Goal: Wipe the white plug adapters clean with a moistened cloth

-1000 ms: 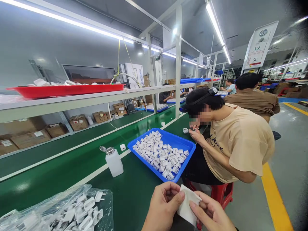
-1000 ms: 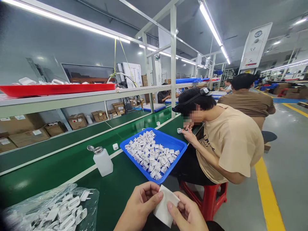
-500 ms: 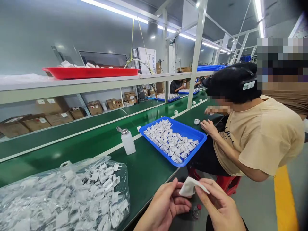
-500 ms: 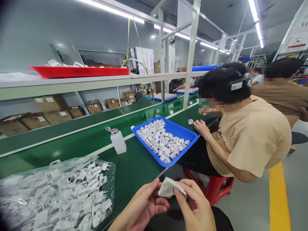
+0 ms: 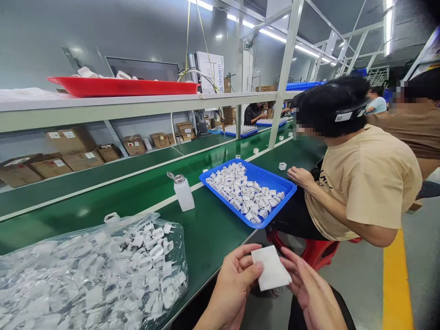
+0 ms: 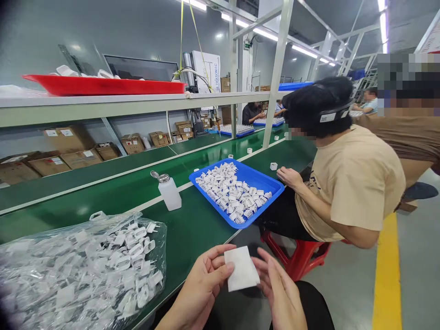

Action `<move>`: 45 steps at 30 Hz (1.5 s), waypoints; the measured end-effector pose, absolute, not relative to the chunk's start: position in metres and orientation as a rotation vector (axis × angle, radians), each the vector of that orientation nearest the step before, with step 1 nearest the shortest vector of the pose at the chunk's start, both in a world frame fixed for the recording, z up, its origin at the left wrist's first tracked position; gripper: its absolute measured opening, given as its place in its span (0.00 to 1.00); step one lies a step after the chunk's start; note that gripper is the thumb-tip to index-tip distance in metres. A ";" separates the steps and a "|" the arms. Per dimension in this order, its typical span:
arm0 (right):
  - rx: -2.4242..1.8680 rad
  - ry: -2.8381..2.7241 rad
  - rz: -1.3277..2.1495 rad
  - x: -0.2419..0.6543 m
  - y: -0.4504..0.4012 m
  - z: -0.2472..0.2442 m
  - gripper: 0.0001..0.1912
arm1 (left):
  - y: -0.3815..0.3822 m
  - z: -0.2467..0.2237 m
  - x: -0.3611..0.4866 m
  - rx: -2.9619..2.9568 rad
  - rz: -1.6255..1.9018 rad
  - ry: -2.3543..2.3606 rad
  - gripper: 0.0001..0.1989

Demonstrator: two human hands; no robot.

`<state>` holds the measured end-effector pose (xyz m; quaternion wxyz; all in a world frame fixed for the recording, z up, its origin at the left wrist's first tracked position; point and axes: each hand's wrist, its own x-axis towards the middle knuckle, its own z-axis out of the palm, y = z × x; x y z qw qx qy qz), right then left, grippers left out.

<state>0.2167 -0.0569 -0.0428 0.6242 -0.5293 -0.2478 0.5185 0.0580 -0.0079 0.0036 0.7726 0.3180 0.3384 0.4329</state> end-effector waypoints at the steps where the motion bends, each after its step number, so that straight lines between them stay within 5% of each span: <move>1: -1.141 -0.510 1.302 0.214 -0.055 -0.045 0.28 | -0.008 0.004 0.058 0.703 0.947 0.745 0.26; 5: -1.108 -0.764 1.348 0.209 -0.051 -0.049 0.18 | -0.006 0.005 0.057 0.744 0.982 0.792 0.26; 15: -1.461 -1.451 1.033 0.222 -0.052 -0.023 0.18 | 0.001 -0.004 0.042 0.758 0.910 0.844 0.29; 23: -1.164 -0.984 1.391 0.200 -0.043 -0.035 0.20 | 0.001 -0.006 0.045 0.708 1.029 0.796 0.25; 29: -1.110 -1.012 1.388 0.201 -0.036 -0.016 0.18 | 0.004 -0.013 0.028 0.742 0.890 0.689 0.32; 34: -1.090 -1.035 1.397 0.198 -0.026 -0.001 0.23 | 0.008 -0.012 0.021 0.895 0.861 0.738 0.22; 40: -0.882 -0.651 1.780 0.180 -0.021 -0.035 0.24 | 0.013 -0.013 0.017 0.982 0.979 0.815 0.22; 45: -0.808 -0.466 1.582 0.167 -0.011 -0.034 0.20 | 0.035 -0.028 0.011 1.078 1.155 1.123 0.20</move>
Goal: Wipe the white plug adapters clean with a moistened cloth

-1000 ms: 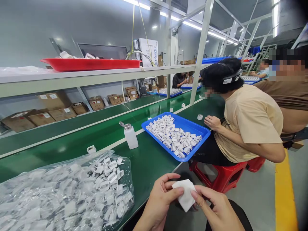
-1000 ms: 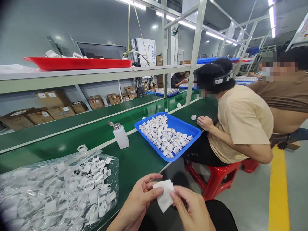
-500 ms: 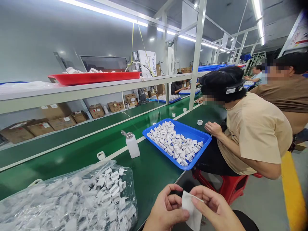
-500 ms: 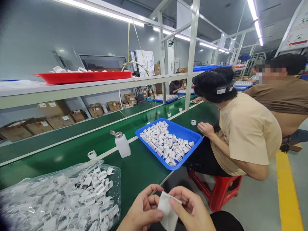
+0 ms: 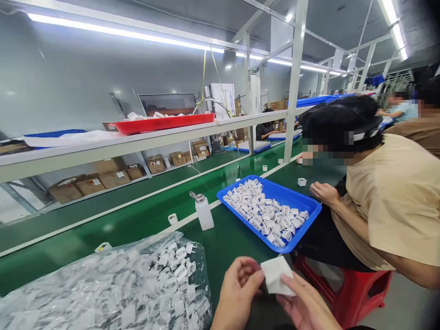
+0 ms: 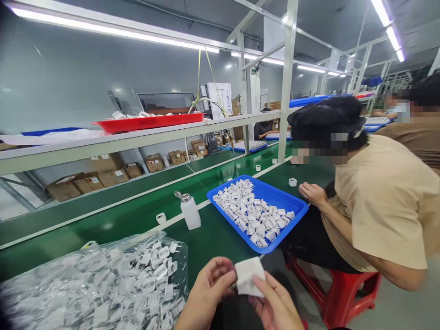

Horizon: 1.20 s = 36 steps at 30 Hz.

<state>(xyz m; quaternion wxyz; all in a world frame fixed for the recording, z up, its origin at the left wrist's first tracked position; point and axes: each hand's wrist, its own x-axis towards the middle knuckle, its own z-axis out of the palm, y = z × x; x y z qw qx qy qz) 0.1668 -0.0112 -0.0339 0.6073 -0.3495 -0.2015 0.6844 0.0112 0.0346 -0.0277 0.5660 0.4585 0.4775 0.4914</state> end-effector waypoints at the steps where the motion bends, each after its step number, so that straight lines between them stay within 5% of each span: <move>1: -0.847 -0.505 1.517 0.167 -0.005 -0.031 0.20 | 0.048 -0.028 0.011 1.068 1.261 1.284 0.20; 7: -1.198 -0.780 1.128 0.169 0.049 -0.015 0.22 | 0.172 -0.014 0.003 0.976 1.810 1.956 0.33; 11: -1.153 -0.724 1.097 0.171 0.061 -0.010 0.22 | 0.212 -0.017 -0.021 1.016 1.849 2.081 0.23; 16: -1.033 -0.588 1.211 0.175 0.054 -0.016 0.27 | 0.223 -0.030 -0.051 1.227 1.719 2.147 0.18; 23: -0.821 -0.493 1.303 0.165 0.101 -0.008 0.13 | 0.229 -0.008 -0.058 1.884 1.551 2.075 0.17; 36: -0.676 -0.310 1.525 0.119 0.164 0.020 0.14 | 0.214 0.059 -0.056 3.084 1.030 1.630 0.36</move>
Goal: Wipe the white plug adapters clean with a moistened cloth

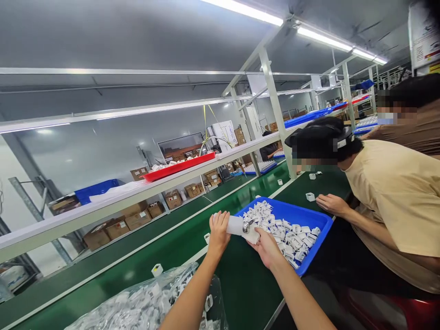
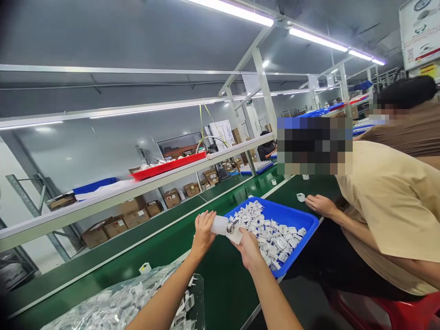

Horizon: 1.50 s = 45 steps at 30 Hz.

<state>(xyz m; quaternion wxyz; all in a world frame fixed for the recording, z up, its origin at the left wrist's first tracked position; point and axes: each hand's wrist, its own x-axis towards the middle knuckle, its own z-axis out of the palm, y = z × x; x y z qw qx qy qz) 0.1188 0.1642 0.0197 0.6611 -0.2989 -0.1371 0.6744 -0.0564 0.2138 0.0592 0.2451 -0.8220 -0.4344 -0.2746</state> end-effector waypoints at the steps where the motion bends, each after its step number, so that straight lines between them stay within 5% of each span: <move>1: -0.674 -0.301 1.527 0.119 0.164 0.019 0.14 | 0.213 0.063 -0.056 -2.243 -0.711 -1.165 0.37; 35: -0.649 -0.296 1.526 0.120 0.147 0.030 0.14 | 0.211 0.082 -0.061 -2.214 -0.531 -1.089 0.40; 45: -0.644 -0.295 1.505 0.120 0.144 0.027 0.14 | 0.205 0.070 -0.059 -2.302 -0.626 -1.267 0.33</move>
